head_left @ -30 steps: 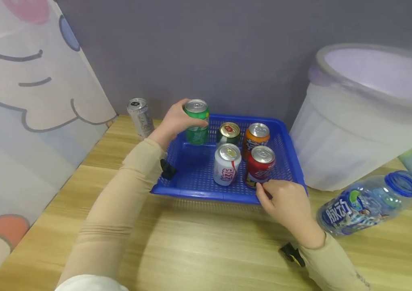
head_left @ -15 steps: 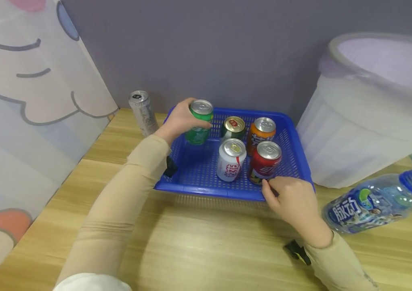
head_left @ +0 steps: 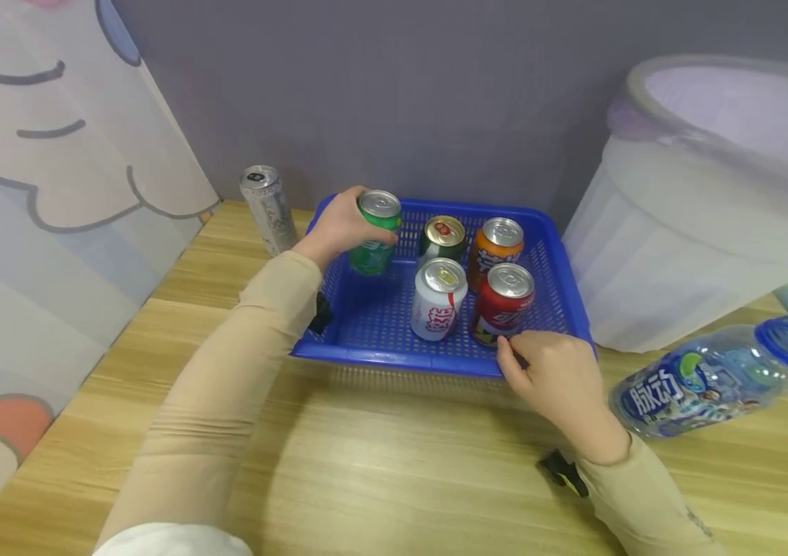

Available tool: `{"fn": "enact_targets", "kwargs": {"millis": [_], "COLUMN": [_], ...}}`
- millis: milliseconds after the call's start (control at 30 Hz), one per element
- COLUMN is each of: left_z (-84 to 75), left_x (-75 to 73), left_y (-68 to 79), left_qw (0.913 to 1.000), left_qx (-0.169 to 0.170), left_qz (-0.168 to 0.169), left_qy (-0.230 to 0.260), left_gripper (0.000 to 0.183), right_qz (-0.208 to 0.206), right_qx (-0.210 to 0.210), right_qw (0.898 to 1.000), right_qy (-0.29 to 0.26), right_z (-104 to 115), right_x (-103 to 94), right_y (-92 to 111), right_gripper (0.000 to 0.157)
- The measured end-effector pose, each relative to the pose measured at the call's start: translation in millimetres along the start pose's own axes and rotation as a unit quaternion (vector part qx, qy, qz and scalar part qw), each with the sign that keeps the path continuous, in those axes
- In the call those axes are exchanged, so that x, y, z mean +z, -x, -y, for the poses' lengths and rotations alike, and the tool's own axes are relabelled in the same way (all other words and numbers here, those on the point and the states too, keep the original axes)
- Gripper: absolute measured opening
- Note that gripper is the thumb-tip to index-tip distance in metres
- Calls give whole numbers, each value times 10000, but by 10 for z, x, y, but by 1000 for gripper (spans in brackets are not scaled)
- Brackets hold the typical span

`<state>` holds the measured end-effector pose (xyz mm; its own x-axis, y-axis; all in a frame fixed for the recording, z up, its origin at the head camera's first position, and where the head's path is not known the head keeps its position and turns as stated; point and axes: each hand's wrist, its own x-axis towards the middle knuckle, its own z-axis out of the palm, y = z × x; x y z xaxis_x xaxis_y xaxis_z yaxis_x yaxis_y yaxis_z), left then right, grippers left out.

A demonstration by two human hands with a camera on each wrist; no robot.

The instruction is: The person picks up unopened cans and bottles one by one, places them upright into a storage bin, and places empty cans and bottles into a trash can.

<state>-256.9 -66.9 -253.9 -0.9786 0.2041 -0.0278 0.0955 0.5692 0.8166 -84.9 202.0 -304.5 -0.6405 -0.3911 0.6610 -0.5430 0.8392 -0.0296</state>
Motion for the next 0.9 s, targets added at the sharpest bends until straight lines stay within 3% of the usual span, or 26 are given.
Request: {"fn": "enact_targets", "kwargs": {"millis": [233,467,733,900], "left_z": [25,50,50,89], "left_x": [-10,2,-3,20], "left_y": [-14,-57,-71,-66], "left_qw": [9996,9996,9990,9978], "left_qx": [-260,-40,-185,-112], "left_qz": [-64,61,-76,101], "left_qy": [69,-289,-399,-648], "left_gripper": [85,80,83,83], "right_qz": [15,-39,-62,-21], "right_qx": [2,-9,-14,3], "right_qw": [10000,10000,10000,10000], "right_qy": [5,19,0,11], "right_z": [15,-1,-18,3], "right_x": [0,4,12,2], "right_y": [-10,-21,-29,-17], "right_gripper": [41,42,42,41]}}
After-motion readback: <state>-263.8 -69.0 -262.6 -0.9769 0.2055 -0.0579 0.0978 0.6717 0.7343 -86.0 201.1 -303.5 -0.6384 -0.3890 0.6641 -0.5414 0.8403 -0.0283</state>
